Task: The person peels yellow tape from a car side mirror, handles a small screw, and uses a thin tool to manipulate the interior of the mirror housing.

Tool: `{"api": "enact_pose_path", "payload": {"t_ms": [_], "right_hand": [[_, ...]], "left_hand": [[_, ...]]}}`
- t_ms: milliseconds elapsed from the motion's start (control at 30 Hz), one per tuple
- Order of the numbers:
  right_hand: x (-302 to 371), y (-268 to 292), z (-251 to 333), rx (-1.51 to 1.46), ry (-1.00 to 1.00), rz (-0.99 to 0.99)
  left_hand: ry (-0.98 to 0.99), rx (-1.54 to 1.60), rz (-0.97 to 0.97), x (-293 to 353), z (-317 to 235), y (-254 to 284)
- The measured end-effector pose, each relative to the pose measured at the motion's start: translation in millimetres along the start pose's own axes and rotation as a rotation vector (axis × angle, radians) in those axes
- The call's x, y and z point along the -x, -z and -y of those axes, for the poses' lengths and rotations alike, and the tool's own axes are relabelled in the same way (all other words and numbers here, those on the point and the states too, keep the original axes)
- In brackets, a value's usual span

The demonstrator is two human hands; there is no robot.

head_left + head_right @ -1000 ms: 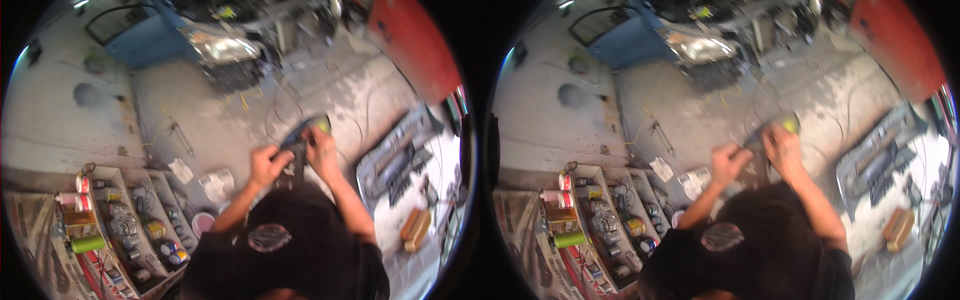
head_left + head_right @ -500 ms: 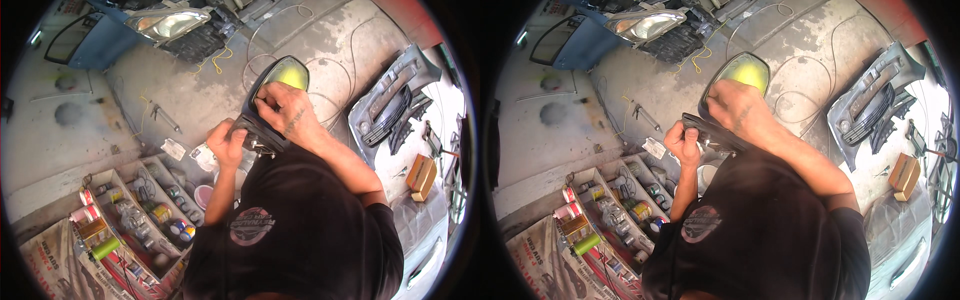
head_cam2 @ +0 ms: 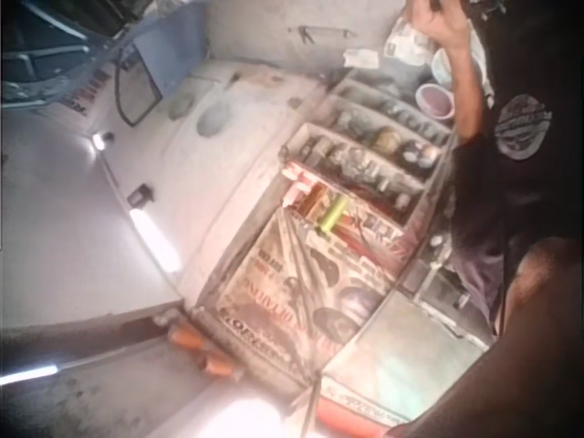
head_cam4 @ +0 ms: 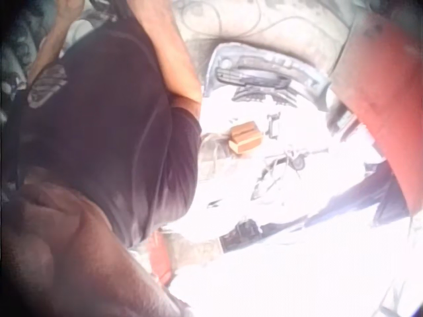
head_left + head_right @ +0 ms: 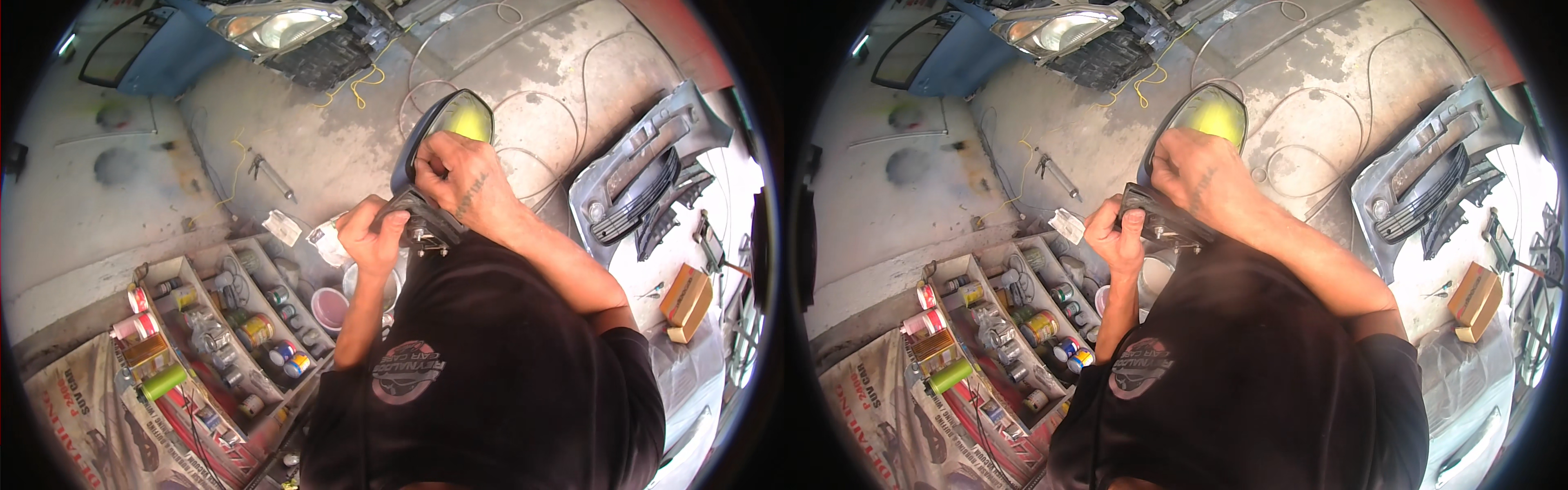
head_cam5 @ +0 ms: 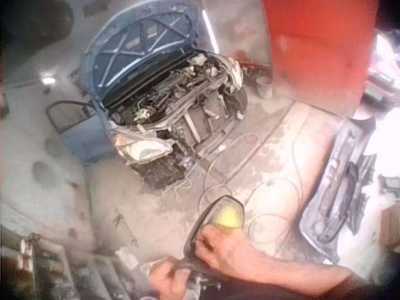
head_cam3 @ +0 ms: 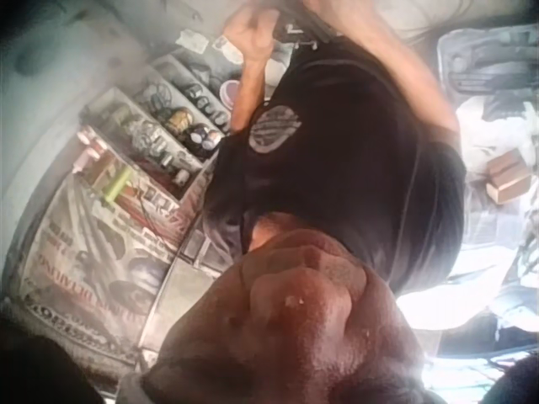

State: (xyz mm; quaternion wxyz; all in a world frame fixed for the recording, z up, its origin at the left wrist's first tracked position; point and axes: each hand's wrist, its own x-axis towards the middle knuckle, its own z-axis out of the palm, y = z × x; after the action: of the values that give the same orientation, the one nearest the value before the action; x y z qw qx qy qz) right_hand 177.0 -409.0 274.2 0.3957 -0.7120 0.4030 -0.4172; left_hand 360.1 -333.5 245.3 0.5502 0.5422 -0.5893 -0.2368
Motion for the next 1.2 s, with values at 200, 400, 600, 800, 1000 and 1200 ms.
{"api": "enact_pose_path", "payload": {"t_ms": [200, 400, 600, 800, 1000, 1200], "right_hand": [[-2, -7, -4, 0.005, 0.065, -0.063], [-2, -12, 3, -0.084, -0.074, -0.024], [-4, -22, 10, 0.036, -0.017, -0.101], [-9, -30, 11, 0.129, 0.041, -0.093], [-11, -26, 12, 0.034, -0.099, -0.007], [-6, -32, -1, 0.025, -0.059, -0.005]], "left_hand": [[-0.020, -0.017, -0.001, -2, 0, 3], [-0.009, 0.029, -0.025, -4, 11, 13], [-0.038, 0.038, 0.000, -13, 13, 22], [-0.077, -0.025, 0.039, -15, 15, 29], [-0.067, -0.058, 0.072, -11, 11, 29], [-0.014, -0.070, 0.036, -3, 14, 26]]}}
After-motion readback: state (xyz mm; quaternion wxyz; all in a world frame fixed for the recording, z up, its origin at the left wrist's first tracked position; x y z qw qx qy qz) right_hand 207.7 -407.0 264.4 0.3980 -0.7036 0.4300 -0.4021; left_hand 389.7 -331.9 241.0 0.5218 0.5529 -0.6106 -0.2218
